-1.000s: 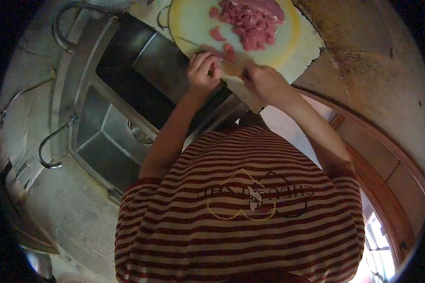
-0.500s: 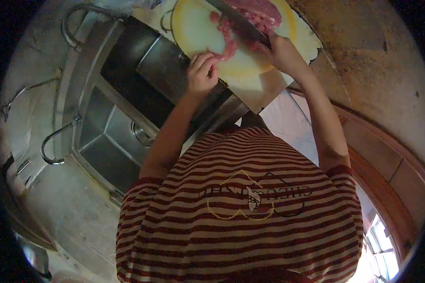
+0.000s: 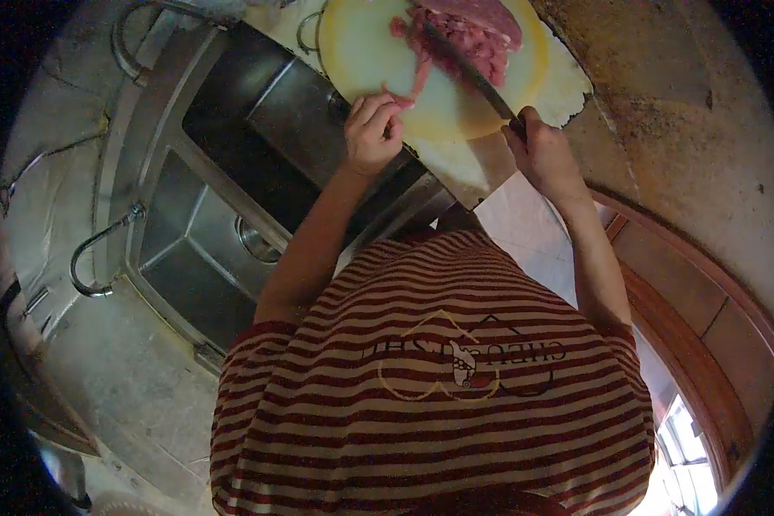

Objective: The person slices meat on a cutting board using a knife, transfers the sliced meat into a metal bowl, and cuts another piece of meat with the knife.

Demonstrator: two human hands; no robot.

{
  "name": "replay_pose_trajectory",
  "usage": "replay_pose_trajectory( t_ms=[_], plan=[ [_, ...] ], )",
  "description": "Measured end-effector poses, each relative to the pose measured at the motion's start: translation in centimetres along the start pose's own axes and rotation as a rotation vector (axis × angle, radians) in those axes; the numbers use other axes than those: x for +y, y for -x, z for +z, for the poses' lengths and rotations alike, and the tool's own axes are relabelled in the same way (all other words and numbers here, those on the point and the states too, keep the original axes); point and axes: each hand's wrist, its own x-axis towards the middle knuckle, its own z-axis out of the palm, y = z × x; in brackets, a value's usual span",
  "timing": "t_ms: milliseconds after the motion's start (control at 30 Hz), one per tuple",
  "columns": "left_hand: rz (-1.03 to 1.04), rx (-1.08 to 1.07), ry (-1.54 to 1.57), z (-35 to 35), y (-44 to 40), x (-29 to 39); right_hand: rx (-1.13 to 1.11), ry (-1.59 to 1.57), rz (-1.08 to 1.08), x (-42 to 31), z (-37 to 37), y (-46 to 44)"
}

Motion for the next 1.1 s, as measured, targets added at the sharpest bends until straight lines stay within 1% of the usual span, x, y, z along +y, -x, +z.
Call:
replay_pose_trajectory(
  t_ms=[67, 133, 167, 233, 300, 367, 467, 500, 567, 600, 667, 733, 833, 867, 933, 967, 1033, 1100],
  plan=[
    [0.02, 0.016, 0.015, -0.1, -0.2, 0.3, -0.002, 0.015, 0.008, -0.9, 0.1, 0.4],
    [0.01, 0.036, 0.012, 0.1, -0.2, 0.4, -0.1, -0.06, -0.063, -1.9, 1.1, 1.3],
    [0.008, 0.035, 0.012, 0.1, -0.1, 0.4, -0.103, -0.06, -0.063, -1.9, 1.9, 1.3],
    [-0.036, -0.009, -0.003, 0.0, 0.1, 0.3, -0.155, -0.049, -0.073, -1.9, 3.8, 1.4],
    [-0.049, -0.024, -0.016, 0.0, 0.3, 0.2, -0.127, -0.074, -0.04, -3.5, 4.8, 0.0],
    [-0.057, -0.04, -0.027, 0.1, 0.4, 0.4, -0.025, -0.069, -0.154, -5.2, 5.2, -2.4],
    [-0.029, -0.02, -0.032, -0.1, 0.0, 0.4, -0.051, -0.044, -0.161, -6.1, 5.9, -5.7],
    [-0.035, -0.031, -0.013, -0.1, 0.2, 0.3, -0.043, -0.044, -0.159, -6.0, 5.2, -5.5],
    [-0.046, -0.034, 0.004, -0.3, 0.5, 0.1, -0.061, -0.22, -0.158, -4.9, 3.2, -4.3],
    [-0.063, -0.023, 0.005, -0.4, 0.8, 0.0, -0.064, -0.216, -0.162, -3.9, 3.0, -3.4],
    [-0.097, -0.011, 0.004, -0.8, 1.3, 0.4, -0.035, -0.282, -0.037, -1.3, 2.9, -1.0],
    [-0.218, 0.112, 0.01, -1.1, 0.8, 1.3, -0.11, -0.245, 0.064, -0.3, 1.8, 1.1],
    [-0.261, 0.078, 0.054, -1.1, 0.5, 2.0, -0.138, -0.184, 0.051, -0.9, 0.1, 2.9],
    [-0.262, 0.077, 0.053, -1.1, 0.5, 1.9, -0.139, -0.184, 0.05, -1.0, 0.0, 3.1],
    [-0.11, 0.0, -0.001, -0.9, 0.3, 1.5, -0.139, -0.13, -0.096, -1.4, 0.1, 3.1],
    [-0.108, -0.003, -0.003, -0.7, 0.2, 1.3, -0.138, -0.133, -0.097, -1.7, 0.1, 2.9],
    [-0.056, 0.028, -0.04, -0.3, 0.4, 1.1, -0.2, -0.022, -0.178, -2.2, 0.1, 2.5],
    [-0.033, 0.024, -0.051, -0.2, 0.4, 0.9, -0.193, -0.031, -0.187, -2.0, 0.7, 2.2]
  ],
)
